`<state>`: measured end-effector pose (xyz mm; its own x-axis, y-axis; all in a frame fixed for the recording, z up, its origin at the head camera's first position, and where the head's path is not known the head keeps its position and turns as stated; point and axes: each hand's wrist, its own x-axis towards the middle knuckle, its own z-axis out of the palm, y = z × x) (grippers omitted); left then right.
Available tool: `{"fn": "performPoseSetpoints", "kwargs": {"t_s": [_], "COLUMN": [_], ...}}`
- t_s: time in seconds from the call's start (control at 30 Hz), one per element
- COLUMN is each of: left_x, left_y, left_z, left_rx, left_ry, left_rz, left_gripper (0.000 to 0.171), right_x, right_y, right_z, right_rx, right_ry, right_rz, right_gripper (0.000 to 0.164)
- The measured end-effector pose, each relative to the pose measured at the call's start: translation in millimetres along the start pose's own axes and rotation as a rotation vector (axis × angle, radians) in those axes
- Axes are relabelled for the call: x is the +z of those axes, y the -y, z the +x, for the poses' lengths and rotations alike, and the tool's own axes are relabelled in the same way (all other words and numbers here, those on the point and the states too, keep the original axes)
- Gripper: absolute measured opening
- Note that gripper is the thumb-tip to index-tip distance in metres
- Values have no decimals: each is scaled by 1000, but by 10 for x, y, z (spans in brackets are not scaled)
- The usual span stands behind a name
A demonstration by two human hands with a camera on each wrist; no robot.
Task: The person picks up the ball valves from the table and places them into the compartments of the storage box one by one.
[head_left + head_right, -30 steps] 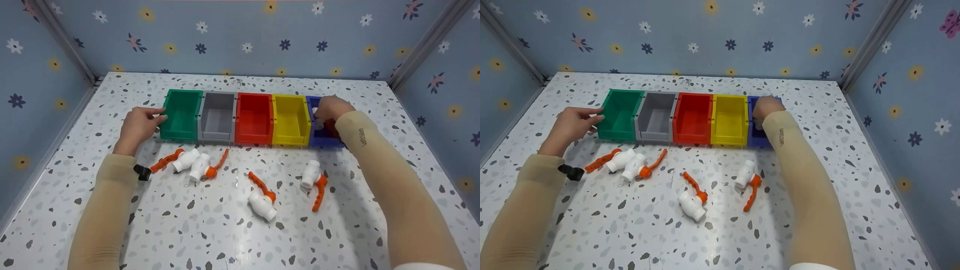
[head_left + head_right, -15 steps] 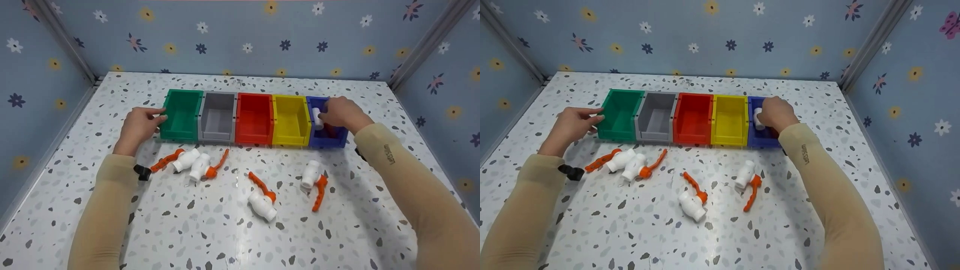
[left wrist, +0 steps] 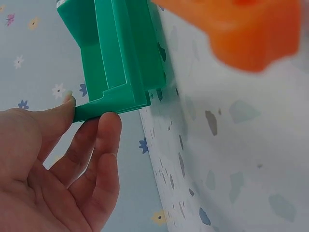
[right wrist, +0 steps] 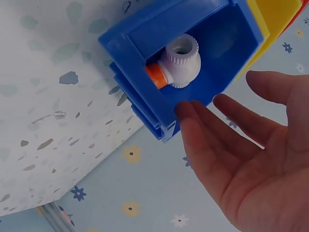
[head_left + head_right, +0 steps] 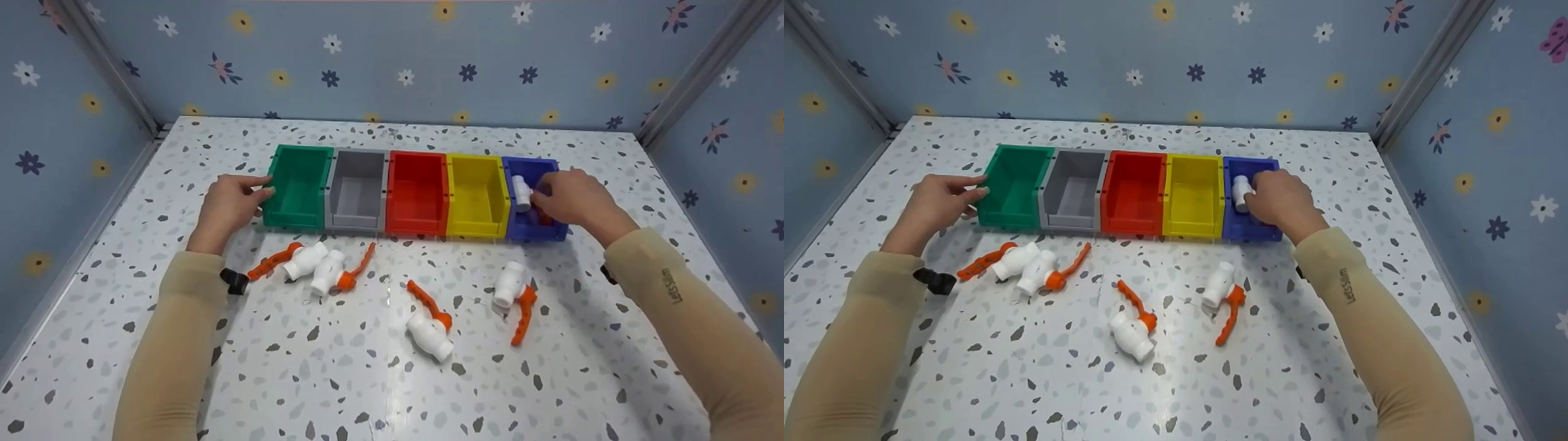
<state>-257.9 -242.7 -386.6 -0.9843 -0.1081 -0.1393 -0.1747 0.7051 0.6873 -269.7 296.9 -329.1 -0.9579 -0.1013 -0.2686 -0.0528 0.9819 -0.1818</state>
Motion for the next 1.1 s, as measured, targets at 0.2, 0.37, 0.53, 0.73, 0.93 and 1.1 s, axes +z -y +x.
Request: {"fn": "performPoseSetpoints", "kwargs": {"t_s": [0.2, 0.37, 0.53, 0.73, 0.93, 1.1], "left_x": [4, 1, 9, 0, -5, 1], "left_y": [8, 6, 10, 22, 17, 2], "left_z": [-2, -4, -2, -11, -17, -18], "left_rx": [17, 20, 12, 8, 8, 3], "left_ry": [-6, -7, -5, -5, -1, -6], "left_rz": [17, 16, 13, 3, 1, -3], "left_gripper": [45, 44, 44, 44, 44, 43], "right_x": [92, 178, 243, 317, 398, 455], "right_y": [-6, 1, -3, -24, -52, -40], "right_z": [-156, -277, -382, -474, -575, -671], "right_rx": [-62, -88, -114, -133, -165, -206], "right_ry": [-66, -90, -81, -47, -12, -7], "right_rz": [13, 28, 81, 106, 138, 161], "right_gripper": [39, 32, 30, 33, 38, 38]}}
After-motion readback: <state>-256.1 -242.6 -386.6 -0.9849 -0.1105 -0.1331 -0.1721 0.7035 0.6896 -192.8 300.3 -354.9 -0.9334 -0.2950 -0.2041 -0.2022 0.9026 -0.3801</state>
